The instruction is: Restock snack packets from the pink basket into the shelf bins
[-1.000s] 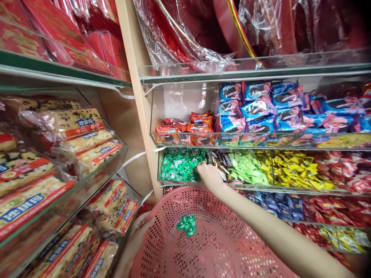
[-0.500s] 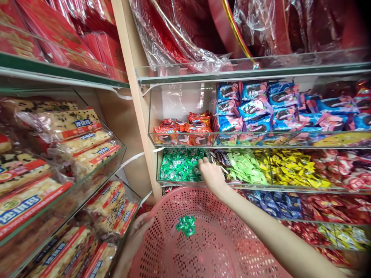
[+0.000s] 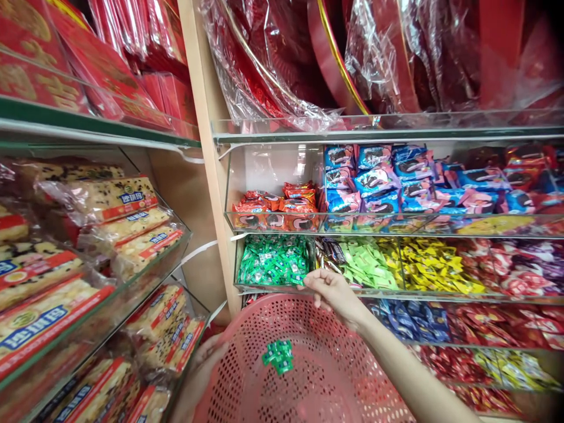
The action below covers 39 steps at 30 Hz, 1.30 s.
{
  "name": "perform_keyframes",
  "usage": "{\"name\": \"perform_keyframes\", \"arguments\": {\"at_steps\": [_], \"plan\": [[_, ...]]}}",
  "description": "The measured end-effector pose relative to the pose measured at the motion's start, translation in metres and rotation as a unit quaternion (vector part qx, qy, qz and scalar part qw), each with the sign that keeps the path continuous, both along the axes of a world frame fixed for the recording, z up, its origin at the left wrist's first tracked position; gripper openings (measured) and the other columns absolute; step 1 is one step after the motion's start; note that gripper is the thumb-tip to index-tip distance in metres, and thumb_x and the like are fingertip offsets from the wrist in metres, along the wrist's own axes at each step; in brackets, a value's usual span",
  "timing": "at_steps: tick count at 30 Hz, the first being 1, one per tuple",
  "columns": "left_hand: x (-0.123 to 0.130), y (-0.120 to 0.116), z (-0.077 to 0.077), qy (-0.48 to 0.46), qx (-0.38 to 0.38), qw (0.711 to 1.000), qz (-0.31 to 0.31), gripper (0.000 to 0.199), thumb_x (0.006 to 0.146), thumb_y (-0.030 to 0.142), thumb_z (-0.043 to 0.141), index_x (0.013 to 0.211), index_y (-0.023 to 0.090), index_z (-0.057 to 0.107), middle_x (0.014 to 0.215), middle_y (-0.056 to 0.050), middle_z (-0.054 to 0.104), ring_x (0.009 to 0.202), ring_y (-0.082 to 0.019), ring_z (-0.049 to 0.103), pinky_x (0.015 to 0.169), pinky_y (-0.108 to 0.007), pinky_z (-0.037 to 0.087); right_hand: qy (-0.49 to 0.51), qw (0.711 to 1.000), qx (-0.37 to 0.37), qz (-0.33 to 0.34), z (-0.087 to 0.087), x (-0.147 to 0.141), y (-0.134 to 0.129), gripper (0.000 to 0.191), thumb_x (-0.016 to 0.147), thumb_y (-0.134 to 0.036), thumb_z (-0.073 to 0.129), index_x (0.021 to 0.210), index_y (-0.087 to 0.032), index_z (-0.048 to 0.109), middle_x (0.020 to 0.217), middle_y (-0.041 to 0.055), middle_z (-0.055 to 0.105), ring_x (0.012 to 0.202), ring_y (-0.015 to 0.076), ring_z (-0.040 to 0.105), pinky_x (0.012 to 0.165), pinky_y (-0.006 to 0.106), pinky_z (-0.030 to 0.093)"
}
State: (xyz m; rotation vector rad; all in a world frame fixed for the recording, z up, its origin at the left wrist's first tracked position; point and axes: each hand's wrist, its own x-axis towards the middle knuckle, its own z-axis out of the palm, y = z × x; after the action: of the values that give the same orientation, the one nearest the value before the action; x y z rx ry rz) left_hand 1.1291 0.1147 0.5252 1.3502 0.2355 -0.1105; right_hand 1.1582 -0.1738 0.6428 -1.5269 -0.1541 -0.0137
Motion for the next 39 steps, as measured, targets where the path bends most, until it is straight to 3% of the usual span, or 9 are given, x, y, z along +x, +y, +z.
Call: {"name": "perform_keyframes", "arguments": {"at_steps": [5,10,17,22,30,39], "plan": [[-0.002,-0.005,0.005,-0.003,0.014,1.0,0.017,0.05,0.049,0.046,0.077,0.089,0.017,0.067,0.086,-0.008,0.071,0.086,-0.028,0.066,0.078,-0.035,0.052,0.051,0.998,-0.03,0.021,-0.034,-0.006,0.0,0.029,0.065,-0.038,0.065,0.077,-0.015,0.053,0.076,0.0048,0.068,0.037,0.0034,0.047,0.031,0.015,0.025],[0.001,-0.004,-0.003,-0.001,-0.011,1.0,0.015,0.05,0.049,0.043,0.078,0.089,0.016,0.066,0.086,-0.008,0.071,0.087,-0.027,0.066,0.077,-0.034,0.051,0.132,0.984,-0.109,0.051,-0.078,-0.009,-0.004,0.017,0.067,-0.029,0.059,0.073,-0.015,0.053,0.071,0.0019,0.067,0.038,0.0038,0.048,0.031,0.015,0.026],[0.005,0.0,-0.012,0.0,-0.026,0.999,0.022,0.05,0.049,0.042,0.079,0.089,0.016,0.066,0.087,-0.008,0.071,0.088,-0.026,0.065,0.076,-0.033,0.051,0.198,0.967,-0.154,0.048,-0.113,0.011,0.003,0.005,0.073,-0.014,0.051,0.069,-0.014,0.052,0.062,0.0,0.065,0.037,0.004,0.048,0.031,0.014,0.027],[0.002,-0.003,-0.006,-0.007,-0.004,1.0,0.027,0.048,0.05,0.042,0.078,0.088,0.015,0.066,0.087,-0.008,0.071,0.087,-0.027,0.065,0.075,-0.033,0.051,0.244,0.946,-0.205,0.055,-0.141,0.015,0.02,0.014,0.068,-0.002,0.046,0.066,-0.016,0.049,0.05,-0.0028,0.061,0.033,0.0064,0.048,0.03,0.015,0.027],[-0.002,-0.005,0.003,-0.011,0.014,1.0,0.008,0.05,0.051,0.044,0.075,0.092,0.016,0.067,0.087,-0.008,0.071,0.087,-0.027,0.065,0.077,-0.034,0.051,0.274,0.927,-0.246,0.075,-0.157,0.012,0.034,0.013,0.07,-0.004,0.047,0.066,-0.017,0.048,0.047,-0.003,0.059,0.033,0.0073,0.048,0.03,0.014,0.028],[0.0,-0.003,-0.001,-0.02,0.006,1.0,0.018,0.049,0.051,0.044,0.077,0.089,0.015,0.068,0.086,-0.008,0.071,0.086,-0.027,0.065,0.078,-0.034,0.051,0.275,0.925,-0.252,0.074,-0.167,0.021,0.043,0.012,0.072,-0.006,0.048,0.065,-0.016,0.048,0.05,-0.0019,0.059,0.031,0.0062,0.045,0.029,0.014,0.027]]}}
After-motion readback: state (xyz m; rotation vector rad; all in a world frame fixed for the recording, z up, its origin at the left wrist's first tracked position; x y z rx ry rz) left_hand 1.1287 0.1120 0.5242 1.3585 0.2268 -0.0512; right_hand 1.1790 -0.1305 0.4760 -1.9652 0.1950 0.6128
